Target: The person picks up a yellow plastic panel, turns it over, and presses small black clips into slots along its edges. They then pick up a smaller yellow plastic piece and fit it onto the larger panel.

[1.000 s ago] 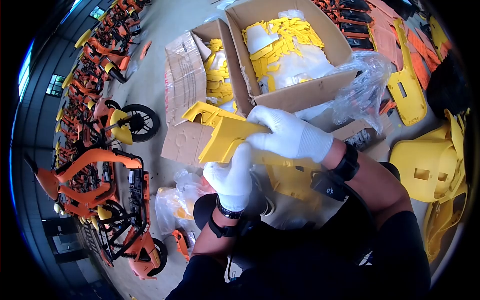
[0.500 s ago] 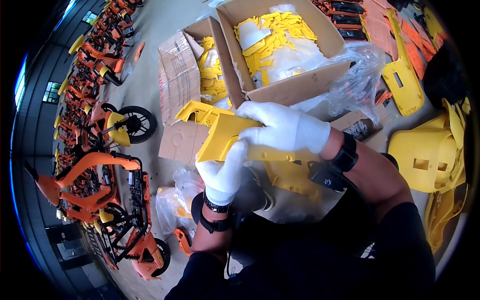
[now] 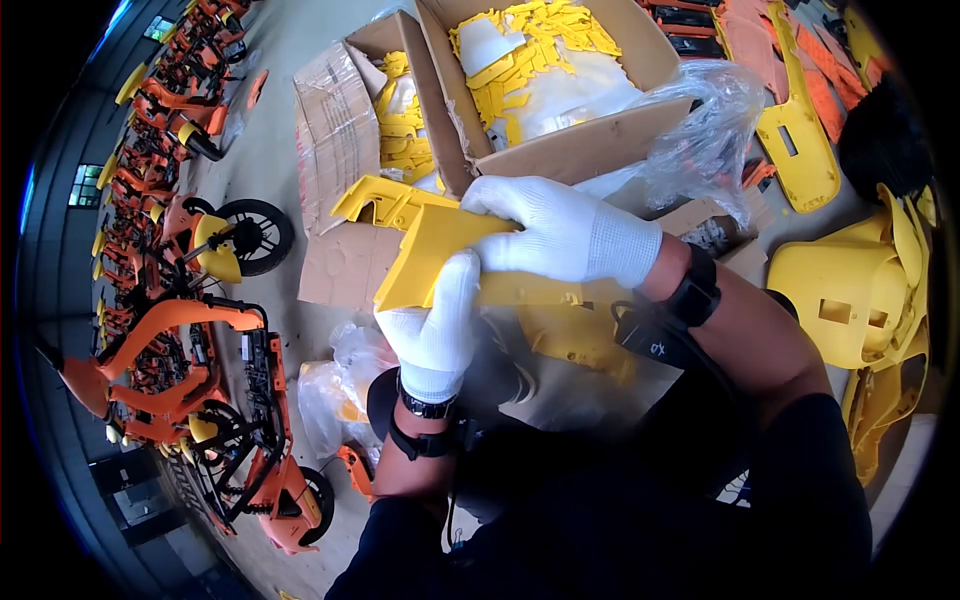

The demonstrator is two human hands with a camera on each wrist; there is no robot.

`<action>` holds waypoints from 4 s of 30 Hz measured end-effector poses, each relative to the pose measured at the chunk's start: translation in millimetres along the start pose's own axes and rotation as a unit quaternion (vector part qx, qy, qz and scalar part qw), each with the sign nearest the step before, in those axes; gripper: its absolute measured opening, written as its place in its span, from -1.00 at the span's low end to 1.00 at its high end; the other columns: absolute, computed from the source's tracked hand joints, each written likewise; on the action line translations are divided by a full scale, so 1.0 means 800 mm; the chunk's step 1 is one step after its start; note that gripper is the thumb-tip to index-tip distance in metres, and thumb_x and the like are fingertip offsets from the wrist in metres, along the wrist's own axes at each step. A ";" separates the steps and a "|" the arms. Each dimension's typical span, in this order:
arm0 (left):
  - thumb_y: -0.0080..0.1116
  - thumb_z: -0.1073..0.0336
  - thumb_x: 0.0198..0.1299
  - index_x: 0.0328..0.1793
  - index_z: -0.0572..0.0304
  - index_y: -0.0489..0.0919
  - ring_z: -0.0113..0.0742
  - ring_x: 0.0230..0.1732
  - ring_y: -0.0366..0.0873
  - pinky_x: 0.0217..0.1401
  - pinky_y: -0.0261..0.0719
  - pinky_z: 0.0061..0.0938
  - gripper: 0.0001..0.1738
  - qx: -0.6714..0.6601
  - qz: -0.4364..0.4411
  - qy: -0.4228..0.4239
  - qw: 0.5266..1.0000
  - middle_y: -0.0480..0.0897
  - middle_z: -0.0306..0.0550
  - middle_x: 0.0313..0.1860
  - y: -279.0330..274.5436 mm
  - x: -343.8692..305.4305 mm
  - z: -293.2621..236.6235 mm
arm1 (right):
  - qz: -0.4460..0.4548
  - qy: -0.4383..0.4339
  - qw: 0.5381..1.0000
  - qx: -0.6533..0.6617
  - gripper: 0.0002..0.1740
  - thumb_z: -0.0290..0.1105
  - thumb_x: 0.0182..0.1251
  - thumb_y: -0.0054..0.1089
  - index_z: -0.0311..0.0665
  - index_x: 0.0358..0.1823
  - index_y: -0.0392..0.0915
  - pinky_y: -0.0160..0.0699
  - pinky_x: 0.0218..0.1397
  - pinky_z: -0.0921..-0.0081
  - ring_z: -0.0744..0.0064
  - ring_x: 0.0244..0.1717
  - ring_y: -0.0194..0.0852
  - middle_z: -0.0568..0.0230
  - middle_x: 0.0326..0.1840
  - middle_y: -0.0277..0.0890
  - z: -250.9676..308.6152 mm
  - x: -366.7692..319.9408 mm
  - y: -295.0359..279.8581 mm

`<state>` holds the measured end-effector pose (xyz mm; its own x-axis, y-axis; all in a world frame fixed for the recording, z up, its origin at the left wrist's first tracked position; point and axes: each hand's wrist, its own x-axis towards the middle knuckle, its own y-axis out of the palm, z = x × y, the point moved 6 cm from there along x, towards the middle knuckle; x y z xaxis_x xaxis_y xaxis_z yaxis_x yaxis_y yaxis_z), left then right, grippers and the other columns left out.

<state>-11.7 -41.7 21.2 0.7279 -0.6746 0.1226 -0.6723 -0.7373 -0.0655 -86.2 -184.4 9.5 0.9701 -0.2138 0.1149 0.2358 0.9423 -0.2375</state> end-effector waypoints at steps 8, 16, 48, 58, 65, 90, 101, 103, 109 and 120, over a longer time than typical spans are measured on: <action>0.16 0.35 0.33 0.13 0.50 0.59 -0.41 -0.27 0.63 -0.22 0.54 -0.57 -0.65 -0.062 -0.073 0.034 0.995 0.68 -0.06 -0.18 -0.046 0.026 0.015 | 0.122 0.093 0.987 -0.051 -0.30 -0.14 0.30 0.38 -0.39 0.36 0.41 0.51 0.31 0.34 0.20 0.23 0.59 -0.01 0.23 0.60 -0.064 -0.007 -0.002; 0.17 0.25 0.39 0.17 0.46 0.57 -0.36 -0.13 0.64 -0.06 0.56 -0.50 -0.60 -0.037 -0.099 0.054 0.993 0.67 -0.03 -0.08 -0.053 0.020 0.014 | 0.086 0.110 0.989 -0.048 -0.29 -0.17 0.24 0.44 -0.42 0.32 0.43 0.53 0.28 0.39 0.26 0.18 0.61 0.00 0.17 0.64 -0.075 -0.008 0.010; 0.27 0.61 0.09 0.51 0.31 0.31 -0.11 0.20 0.63 0.23 0.64 -0.32 -0.21 -0.106 0.036 -0.074 0.991 0.55 0.16 0.36 0.010 -0.007 0.071 | 0.034 0.125 0.989 -0.077 -0.50 -0.25 0.37 0.34 -0.37 0.21 0.45 0.52 0.28 0.29 0.09 0.18 0.61 -0.09 0.12 0.60 -0.065 -0.033 0.005; 0.37 0.63 0.11 0.26 0.34 0.53 -0.34 0.02 0.67 0.10 0.66 -0.45 -0.46 -0.109 0.002 -0.052 0.993 0.69 -0.07 0.07 0.014 -0.013 0.057 | 0.003 0.087 0.996 -0.034 -0.47 -0.19 0.33 0.35 -0.42 0.17 0.50 0.60 0.18 0.29 0.07 0.06 0.68 -0.15 0.01 0.65 -0.067 -0.032 0.002; 0.39 0.53 0.19 0.16 0.32 0.61 -0.45 -0.04 0.66 0.04 0.63 -0.51 -0.61 -0.087 0.031 -0.042 0.995 0.72 -0.14 -0.01 -0.003 0.000 0.045 | 0.040 0.129 0.991 -0.020 -0.54 -0.31 0.35 0.26 -0.44 0.19 0.50 0.54 0.21 0.38 0.33 0.11 0.61 0.06 0.06 0.65 -0.055 -0.020 -0.012; 0.49 0.15 0.18 0.35 0.41 0.50 -0.28 -0.21 0.74 -0.11 0.70 -0.42 -0.29 0.004 0.019 0.116 0.993 0.73 0.14 -0.17 0.024 0.028 0.010 | 0.000 0.113 0.978 0.178 -0.40 -0.13 0.61 -0.09 -0.48 0.43 0.28 0.48 0.38 0.27 0.19 0.29 0.52 -0.04 0.27 0.50 -0.034 0.015 -0.036; 0.42 0.04 0.20 0.32 0.38 0.54 -0.12 -0.19 0.76 -0.09 0.69 -0.37 -0.31 0.040 0.003 0.096 0.995 0.73 0.20 -0.21 0.027 0.045 0.031 | 0.003 0.143 0.966 0.214 -0.37 -0.09 0.68 -0.29 -0.38 0.56 0.10 0.38 0.47 0.16 0.11 0.42 0.39 -0.05 0.41 0.36 -0.063 0.024 -0.030; 0.42 0.05 0.20 0.29 0.38 0.56 -0.11 -0.20 0.76 -0.11 0.69 -0.36 -0.33 0.052 -0.018 0.115 0.992 0.73 0.19 -0.23 0.028 0.045 0.032 | -0.004 0.147 0.965 0.217 -0.38 -0.10 0.68 -0.27 -0.39 0.55 0.13 0.41 0.44 0.19 0.14 0.39 0.42 -0.04 0.38 0.39 -0.062 0.020 -0.033; 0.40 0.06 0.24 0.04 0.37 0.65 -0.19 -0.32 0.76 -0.24 0.66 -0.41 -0.51 0.067 0.038 0.041 0.996 0.73 0.12 -0.32 0.021 0.033 0.014 | 0.064 0.104 0.990 0.065 -0.54 -0.36 0.53 -0.04 -0.49 0.33 0.40 0.47 0.33 0.40 0.31 0.20 0.54 0.06 0.23 0.53 -0.028 0.026 -0.029; 0.31 0.20 0.28 0.00 0.36 0.65 -0.42 -0.42 0.67 -0.32 0.61 -0.44 -0.66 0.003 -0.003 0.043 0.999 0.70 -0.03 -0.43 0.022 0.019 0.036 | -0.009 0.096 0.994 0.050 -0.51 -0.38 0.47 0.16 -0.48 0.34 0.41 0.45 0.36 0.43 0.42 0.23 0.53 0.12 0.22 0.57 -0.035 0.010 -0.018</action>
<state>-8.3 -65.8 -6.8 0.7178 -0.6643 0.2085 -0.6666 -0.7421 -0.0696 -80.5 -206.5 -13.4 0.9611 -0.2676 -0.0692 0.2563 0.9565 -0.1391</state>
